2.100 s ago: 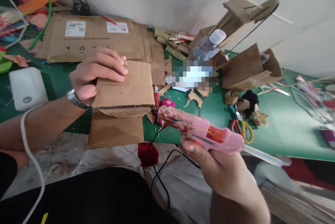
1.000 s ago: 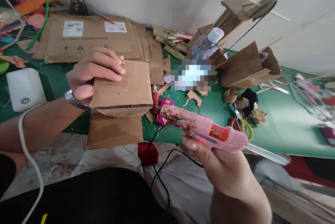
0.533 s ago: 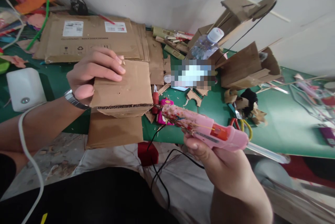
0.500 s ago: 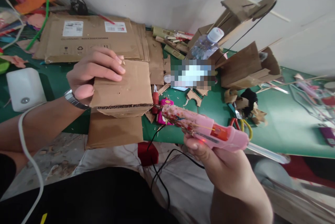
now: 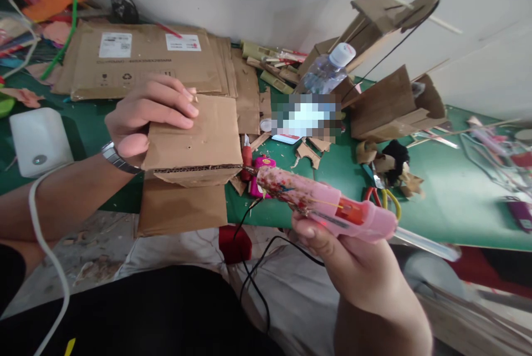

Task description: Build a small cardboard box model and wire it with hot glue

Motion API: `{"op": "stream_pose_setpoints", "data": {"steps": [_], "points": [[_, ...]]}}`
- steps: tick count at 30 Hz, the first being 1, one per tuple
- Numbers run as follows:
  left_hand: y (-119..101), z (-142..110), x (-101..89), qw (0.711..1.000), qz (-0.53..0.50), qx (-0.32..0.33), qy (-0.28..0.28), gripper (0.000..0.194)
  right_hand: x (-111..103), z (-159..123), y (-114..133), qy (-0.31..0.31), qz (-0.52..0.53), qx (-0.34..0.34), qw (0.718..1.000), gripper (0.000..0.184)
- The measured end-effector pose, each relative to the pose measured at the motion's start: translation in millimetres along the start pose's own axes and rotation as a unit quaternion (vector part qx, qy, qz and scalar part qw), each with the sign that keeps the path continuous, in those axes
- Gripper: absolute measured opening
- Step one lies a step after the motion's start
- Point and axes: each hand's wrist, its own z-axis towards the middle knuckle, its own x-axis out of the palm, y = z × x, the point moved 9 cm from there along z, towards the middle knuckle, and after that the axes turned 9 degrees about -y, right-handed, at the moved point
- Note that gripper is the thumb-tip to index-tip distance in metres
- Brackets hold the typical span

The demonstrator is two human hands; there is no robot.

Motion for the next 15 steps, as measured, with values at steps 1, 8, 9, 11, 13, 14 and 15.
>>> {"op": "stream_pose_setpoints", "data": {"steps": [1, 8, 9, 11, 13, 14, 15], "points": [[0.0, -0.1, 0.2, 1.000, 0.000, 0.000, 0.002, 0.059, 2.2, -1.0, 0.8, 0.013, 0.020, 0.000, 1.000, 0.049], [1.8, 0.0, 0.1, 1.000, 0.003, -0.012, -0.003, 0.058, -0.5, -3.4, 3.7, 0.021, 0.044, 0.013, 0.999, 0.045], [1.8, 0.1, 0.3, 1.000, 0.002, -0.012, -0.004, 0.058, -0.7, -3.3, 3.9, 0.022, 0.044, 0.014, 0.999, 0.045], [1.7, 0.1, 0.7, 1.000, -0.002, -0.011, -0.005, 0.058, -1.5, -3.2, 4.9, 0.019, 0.047, 0.013, 0.999, 0.046], [2.1, -0.3, 0.5, 1.000, -0.007, -0.013, -0.005, 0.059, -2.5, -3.5, 5.4, 0.014, 0.057, 0.012, 0.998, 0.047], [2.8, -0.6, 0.6, 1.000, -0.008, -0.017, -0.004, 0.059, -2.3, -4.1, 5.2, 0.016, 0.062, 0.013, 0.998, 0.048], [3.6, -0.8, 0.7, 1.000, -0.008, -0.022, -0.003, 0.059, -1.8, -5.0, 4.9, 0.021, 0.066, 0.015, 0.997, 0.048]]}}
